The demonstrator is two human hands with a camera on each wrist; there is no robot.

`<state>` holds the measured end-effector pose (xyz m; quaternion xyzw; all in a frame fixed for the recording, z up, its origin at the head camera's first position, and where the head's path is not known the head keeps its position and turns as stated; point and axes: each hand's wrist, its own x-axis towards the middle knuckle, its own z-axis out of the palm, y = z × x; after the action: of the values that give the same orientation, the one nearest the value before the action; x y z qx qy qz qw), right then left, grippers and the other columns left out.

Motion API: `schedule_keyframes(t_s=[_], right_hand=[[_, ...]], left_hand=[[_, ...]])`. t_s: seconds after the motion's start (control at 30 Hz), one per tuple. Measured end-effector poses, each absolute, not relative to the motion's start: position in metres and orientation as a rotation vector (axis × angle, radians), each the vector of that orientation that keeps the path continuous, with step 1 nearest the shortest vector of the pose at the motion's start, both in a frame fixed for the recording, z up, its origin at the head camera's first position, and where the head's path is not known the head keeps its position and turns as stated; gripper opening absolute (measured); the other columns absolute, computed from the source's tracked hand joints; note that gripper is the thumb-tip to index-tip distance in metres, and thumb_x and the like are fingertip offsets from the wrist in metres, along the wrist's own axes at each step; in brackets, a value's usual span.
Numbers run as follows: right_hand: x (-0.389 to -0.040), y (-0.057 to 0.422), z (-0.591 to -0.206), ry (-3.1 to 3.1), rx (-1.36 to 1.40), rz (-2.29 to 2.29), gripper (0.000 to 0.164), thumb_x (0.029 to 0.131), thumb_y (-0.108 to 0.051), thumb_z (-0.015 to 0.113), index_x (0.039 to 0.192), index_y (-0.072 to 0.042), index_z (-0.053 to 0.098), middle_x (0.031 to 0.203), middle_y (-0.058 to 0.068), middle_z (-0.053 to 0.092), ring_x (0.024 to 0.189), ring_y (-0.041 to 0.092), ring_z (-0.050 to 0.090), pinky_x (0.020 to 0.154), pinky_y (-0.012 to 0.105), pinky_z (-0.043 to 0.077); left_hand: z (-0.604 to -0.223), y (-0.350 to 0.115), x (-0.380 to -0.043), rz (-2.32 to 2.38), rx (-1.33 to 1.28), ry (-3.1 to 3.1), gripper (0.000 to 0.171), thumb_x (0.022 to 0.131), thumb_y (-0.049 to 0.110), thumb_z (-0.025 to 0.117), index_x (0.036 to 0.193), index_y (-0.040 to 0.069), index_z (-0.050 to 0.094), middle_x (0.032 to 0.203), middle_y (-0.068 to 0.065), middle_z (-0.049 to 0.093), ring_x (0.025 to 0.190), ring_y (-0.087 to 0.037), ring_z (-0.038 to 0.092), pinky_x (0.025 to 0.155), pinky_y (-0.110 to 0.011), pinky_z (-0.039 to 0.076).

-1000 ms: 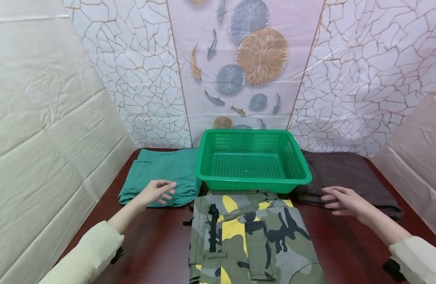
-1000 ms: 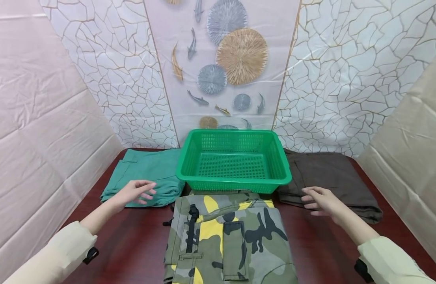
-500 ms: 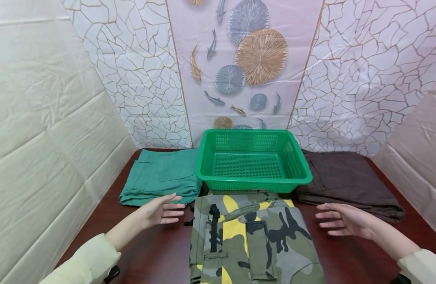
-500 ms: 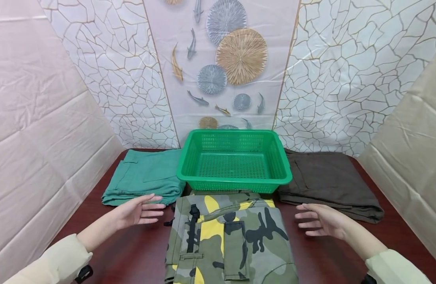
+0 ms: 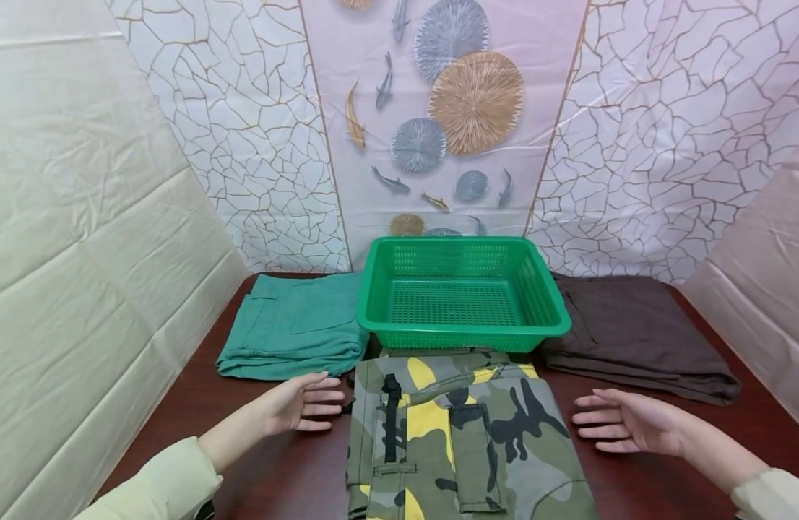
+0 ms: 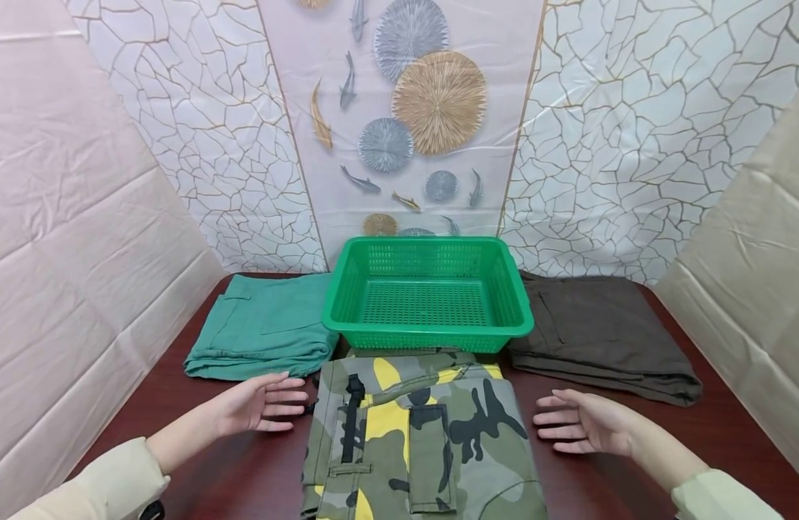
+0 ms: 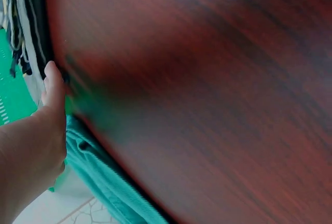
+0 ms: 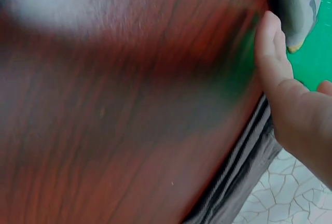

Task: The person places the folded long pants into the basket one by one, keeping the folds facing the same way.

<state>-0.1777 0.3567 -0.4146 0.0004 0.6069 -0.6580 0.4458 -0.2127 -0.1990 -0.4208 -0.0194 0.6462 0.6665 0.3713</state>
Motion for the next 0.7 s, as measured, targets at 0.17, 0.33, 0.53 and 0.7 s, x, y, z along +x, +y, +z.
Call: schedule_keyframes(t_s=[0.17,0.33,0.53,0.7], right_hand=[[-0.173,0.352,-0.418,1.494,0.017,-1.597,0.05,0.104,-0.039,0.021,0.125,-0.015,0.06,0.116,-0.002,0.066,0.108,0.015,0.064,0.095,0.037,0.05],[-0.169,0.349,-0.423,1.448,0.037,-1.599,0.051,0.104,-0.038,0.021,0.125,-0.01,0.059,0.115,0.0,0.066,0.108,0.015,0.064,0.096,0.037,0.049],[-0.169,0.337,-0.428,1.416,0.06,-1.621,0.052,0.104,-0.036,0.024,0.129,-0.002,0.054,0.115,0.003,0.066,0.107,0.016,0.063,0.099,0.038,0.048],[-0.17,0.327,-0.428,1.48,0.083,-1.592,0.056,0.103,-0.037,0.025,0.133,0.007,0.043,0.112,0.004,0.067,0.105,0.017,0.064,0.097,0.039,0.049]], left_hand=[[-0.42,-0.193,-0.209,1.607,-0.174,1.65,0.075,0.097,0.057,0.032,0.144,-0.002,0.032,0.136,-0.017,0.053,0.111,-0.023,0.06,0.096,-0.048,0.048],[-0.425,-0.183,-0.202,1.59,-0.303,1.657,0.075,0.096,0.056,0.034,0.14,-0.005,0.038,0.131,-0.02,0.055,0.109,-0.025,0.061,0.094,-0.048,0.048],[-0.431,-0.174,-0.196,1.71,-0.362,1.618,0.071,0.099,0.049,0.034,0.141,-0.008,0.033,0.138,-0.03,0.043,0.124,-0.038,0.049,0.099,-0.051,0.045],[-0.431,-0.166,-0.198,1.68,-0.341,1.606,0.075,0.098,0.051,0.033,0.143,-0.008,0.029,0.144,-0.034,0.031,0.131,-0.045,0.038,0.099,-0.053,0.044]])
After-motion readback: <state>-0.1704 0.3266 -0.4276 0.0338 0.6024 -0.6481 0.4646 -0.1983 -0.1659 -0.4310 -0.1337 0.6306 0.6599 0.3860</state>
